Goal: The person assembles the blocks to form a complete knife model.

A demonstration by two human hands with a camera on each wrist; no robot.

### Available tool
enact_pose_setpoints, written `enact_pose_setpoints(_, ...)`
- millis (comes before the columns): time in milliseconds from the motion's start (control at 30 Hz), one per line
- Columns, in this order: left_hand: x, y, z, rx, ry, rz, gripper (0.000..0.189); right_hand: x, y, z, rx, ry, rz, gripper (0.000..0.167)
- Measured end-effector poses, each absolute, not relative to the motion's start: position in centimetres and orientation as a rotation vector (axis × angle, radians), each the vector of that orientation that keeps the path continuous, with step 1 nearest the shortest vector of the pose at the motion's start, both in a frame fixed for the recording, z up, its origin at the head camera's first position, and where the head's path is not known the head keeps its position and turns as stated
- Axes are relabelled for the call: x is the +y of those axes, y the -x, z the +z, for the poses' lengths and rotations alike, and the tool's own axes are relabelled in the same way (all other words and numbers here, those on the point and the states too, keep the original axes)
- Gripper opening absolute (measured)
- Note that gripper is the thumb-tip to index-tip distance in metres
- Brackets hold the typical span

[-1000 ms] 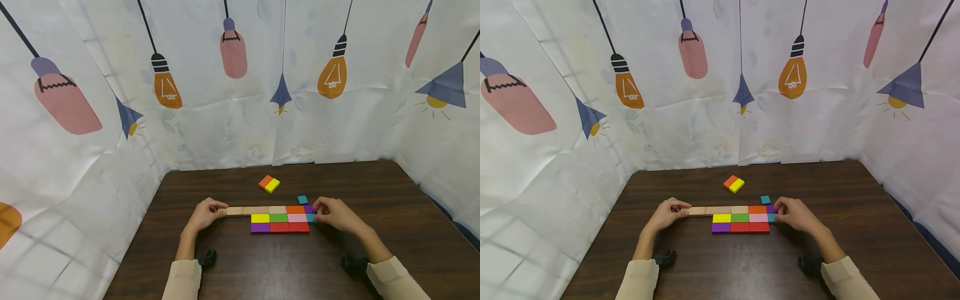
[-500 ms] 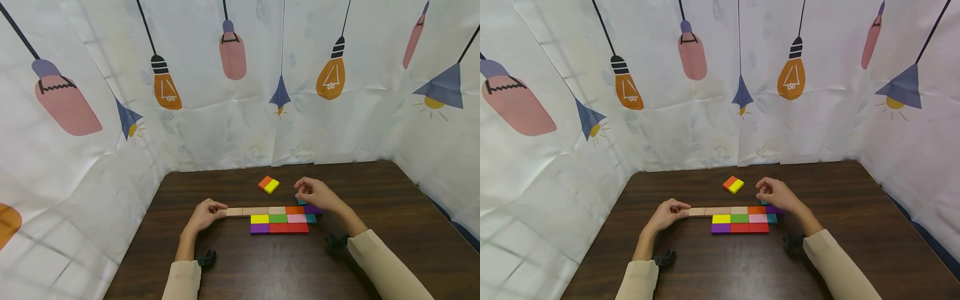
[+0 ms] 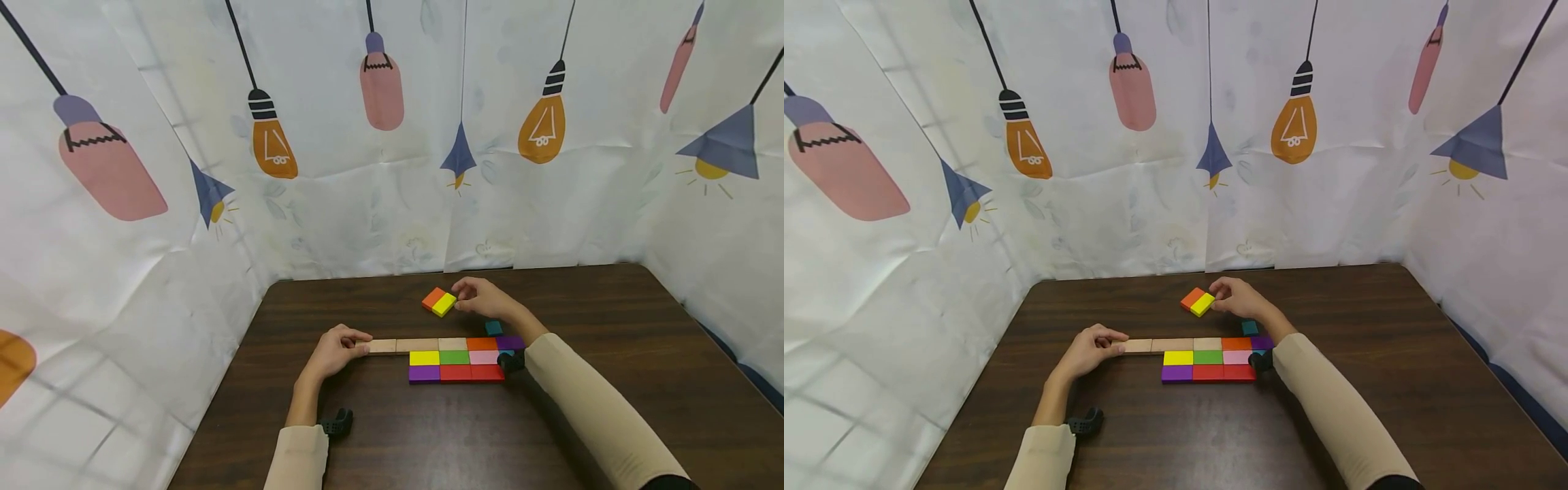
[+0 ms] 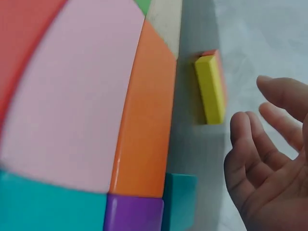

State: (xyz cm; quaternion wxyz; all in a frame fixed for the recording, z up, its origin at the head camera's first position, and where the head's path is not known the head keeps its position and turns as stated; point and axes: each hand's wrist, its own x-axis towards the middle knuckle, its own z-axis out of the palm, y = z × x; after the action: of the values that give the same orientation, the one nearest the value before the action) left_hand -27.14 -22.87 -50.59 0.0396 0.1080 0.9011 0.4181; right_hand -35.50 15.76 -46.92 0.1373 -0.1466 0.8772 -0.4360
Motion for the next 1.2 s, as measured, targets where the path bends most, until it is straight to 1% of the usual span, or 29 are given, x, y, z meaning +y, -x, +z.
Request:
enact_pose_setpoints(267, -22.9, 27.2, -50.7, 2.759, -0.332, 1.277, 0.018, 15.3, 37.5, -47.8, 2.490, 0.333, -1.225, 0.050)
enact_pose_setpoints(467, -23.0, 27.1, -50.7, 2.767, -0.325, 1.282, 0.017, 14.8, 38.5, -48.4, 2.507, 0.336, -1.137, 0.053)
enact_pose_setpoints(633, -22.9, 27.1, -50.7, 2.763, -0.321, 1.280, 0.018, 14.5, 38.6, -48.4, 2.517, 0.359, -1.114, 0.049)
enact_pose_setpoints(867, -22.9, 27.1, -50.6, 2.759, -0.324, 1.288, 0.018, 14.4, 38.4, -48.3, 2.544, 0.362, -1.085, 0.036)
enact_pose_setpoints(1200, -22.9, 27.2, -50.6, 2.760, -0.313, 1.279, 0.018, 14.1, 38.2, -48.4, 2.537, 0.405, -1.053, 0.033)
